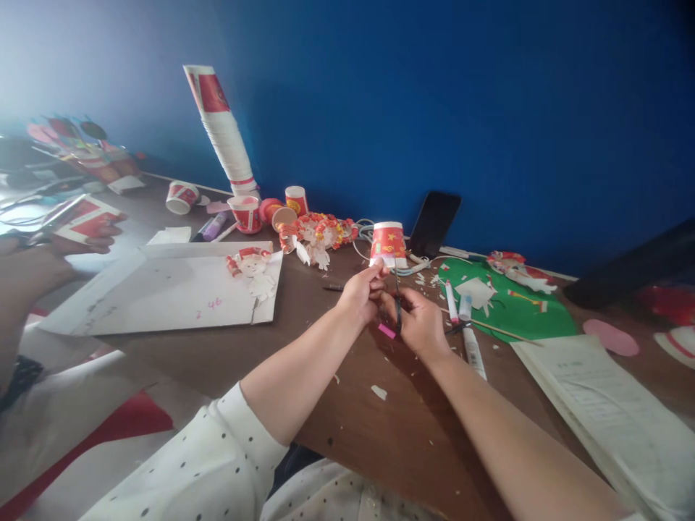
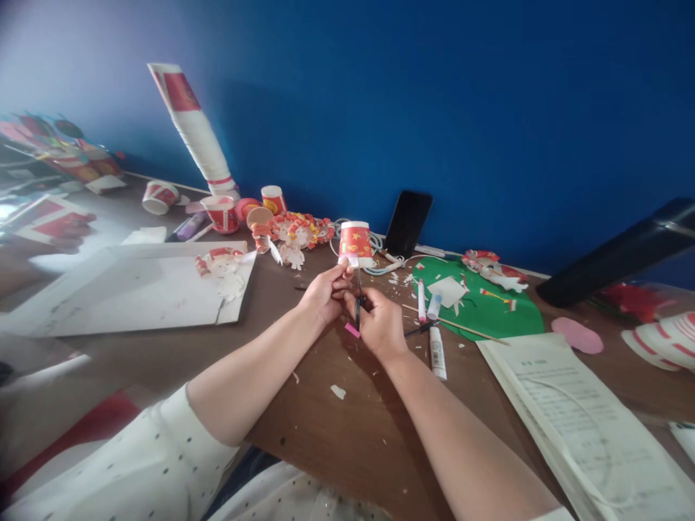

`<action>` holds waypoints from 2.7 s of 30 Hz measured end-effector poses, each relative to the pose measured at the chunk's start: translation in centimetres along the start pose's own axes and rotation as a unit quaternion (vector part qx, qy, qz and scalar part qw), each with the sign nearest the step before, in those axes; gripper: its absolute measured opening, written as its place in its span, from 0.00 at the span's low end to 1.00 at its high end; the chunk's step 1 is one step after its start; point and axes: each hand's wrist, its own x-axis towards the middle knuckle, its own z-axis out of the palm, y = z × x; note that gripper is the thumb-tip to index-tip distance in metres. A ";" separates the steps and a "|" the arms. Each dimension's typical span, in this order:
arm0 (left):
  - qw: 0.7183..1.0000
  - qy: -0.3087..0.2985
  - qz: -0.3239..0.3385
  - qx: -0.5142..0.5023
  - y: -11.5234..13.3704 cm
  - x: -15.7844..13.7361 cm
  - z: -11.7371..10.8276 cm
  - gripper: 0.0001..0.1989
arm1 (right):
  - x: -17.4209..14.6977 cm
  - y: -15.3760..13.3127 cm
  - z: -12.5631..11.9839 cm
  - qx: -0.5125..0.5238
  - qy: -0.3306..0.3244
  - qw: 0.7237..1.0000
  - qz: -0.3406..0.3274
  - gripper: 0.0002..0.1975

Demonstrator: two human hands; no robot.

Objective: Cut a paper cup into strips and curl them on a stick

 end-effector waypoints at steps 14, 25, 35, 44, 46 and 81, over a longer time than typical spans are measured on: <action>0.998 0.036 -0.007 0.054 -0.3 -0.1 0.1 0.14 | 0.1 -0.1 0.0 0.032 0.002 0.999 0.020 0.18; 0.995 0.030 -0.059 0.081 -1.4 -0.5 0.5 0.18 | 0.2 0.3 0.0 0.076 0.028 0.997 0.014 0.16; 0.994 0.057 -0.054 0.075 -1.4 -0.6 0.7 0.16 | 0.3 0.3 0.0 0.056 0.027 0.998 0.008 0.17; 0.993 0.036 -0.053 0.101 -2.1 -0.3 0.2 0.16 | 0.7 0.5 -0.3 0.064 0.051 0.997 0.010 0.19; 0.993 0.038 -0.059 0.097 -2.1 -0.4 0.3 0.15 | 0.7 0.3 -0.5 0.059 0.055 0.997 0.009 0.19; 0.997 0.021 -0.011 0.075 -2.6 0.0 -0.1 0.14 | 0.7 -1.7 -0.7 0.150 0.091 0.979 0.107 0.17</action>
